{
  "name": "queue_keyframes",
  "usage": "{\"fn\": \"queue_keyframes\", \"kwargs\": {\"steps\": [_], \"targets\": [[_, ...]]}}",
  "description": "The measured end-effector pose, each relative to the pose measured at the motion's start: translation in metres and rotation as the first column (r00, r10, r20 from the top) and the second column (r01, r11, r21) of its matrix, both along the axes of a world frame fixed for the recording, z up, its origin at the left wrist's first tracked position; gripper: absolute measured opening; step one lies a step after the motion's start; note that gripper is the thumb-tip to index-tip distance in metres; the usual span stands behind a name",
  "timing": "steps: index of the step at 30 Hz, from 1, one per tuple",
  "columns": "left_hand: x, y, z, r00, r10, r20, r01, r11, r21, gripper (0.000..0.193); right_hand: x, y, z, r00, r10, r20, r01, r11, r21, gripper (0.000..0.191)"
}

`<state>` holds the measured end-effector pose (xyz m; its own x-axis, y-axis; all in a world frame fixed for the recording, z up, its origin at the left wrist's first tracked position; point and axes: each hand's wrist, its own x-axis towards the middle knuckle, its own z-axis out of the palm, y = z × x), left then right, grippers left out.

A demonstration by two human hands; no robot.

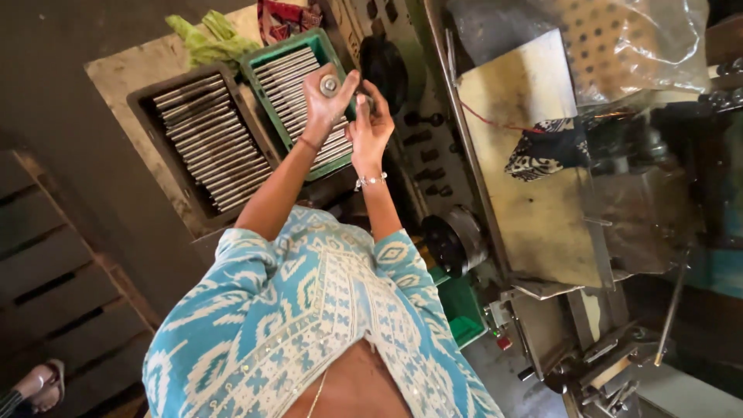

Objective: The person repeatedly picks cylindrical metal rods from a green crate, inserts each rod into a grinding machine, and operates a lever to process the rod. After each cycle, the rod is returned to the crate. The task continues in a repetitive loop throughout the clip.

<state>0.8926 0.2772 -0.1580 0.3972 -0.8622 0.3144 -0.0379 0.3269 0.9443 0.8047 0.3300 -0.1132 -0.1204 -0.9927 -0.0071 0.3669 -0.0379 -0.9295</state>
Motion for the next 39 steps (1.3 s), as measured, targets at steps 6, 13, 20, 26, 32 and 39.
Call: {"fn": "queue_keyframes", "kwargs": {"steps": [6, 13, 20, 26, 32, 39], "targets": [[-0.001, 0.004, 0.011, 0.982, -0.165, -0.095, 0.166, 0.986, 0.011, 0.04, 0.008, -0.014, 0.004, 0.945, -0.188, -0.267, 0.126, 0.964, -0.233, 0.027], [-0.003, 0.035, -0.031, 0.766, -0.481, 0.427, 0.203, 0.811, 0.548, 0.03, -0.031, -0.043, 0.021, 0.938, -0.327, 0.114, 0.343, 0.923, -0.174, 0.025], [0.013, 0.035, -0.063, 0.447, -0.385, 0.807, 0.058, 0.913, 0.403, 0.038, -0.107, -0.019, -0.003, 0.886, -0.384, 0.26, 0.441, 0.87, -0.218, 0.023], [0.075, 0.035, -0.063, 0.43, -0.577, 0.695, 0.106, 0.796, 0.595, 0.02, -0.147, 0.033, -0.062, 0.845, -0.533, -0.029, 0.528, 0.843, -0.103, 0.031], [0.21, 0.078, -0.056, 0.345, -0.078, 0.935, -0.624, 0.725, 0.291, 0.053, -0.187, 0.088, -0.094, 0.755, -0.616, -0.224, 0.629, 0.777, -0.017, 0.033], [0.235, 0.073, -0.064, 0.329, -0.298, 0.896, -0.57, 0.694, 0.44, 0.023, -0.193, 0.094, -0.103, 0.747, -0.623, -0.231, 0.637, 0.77, -0.016, 0.034]]}}
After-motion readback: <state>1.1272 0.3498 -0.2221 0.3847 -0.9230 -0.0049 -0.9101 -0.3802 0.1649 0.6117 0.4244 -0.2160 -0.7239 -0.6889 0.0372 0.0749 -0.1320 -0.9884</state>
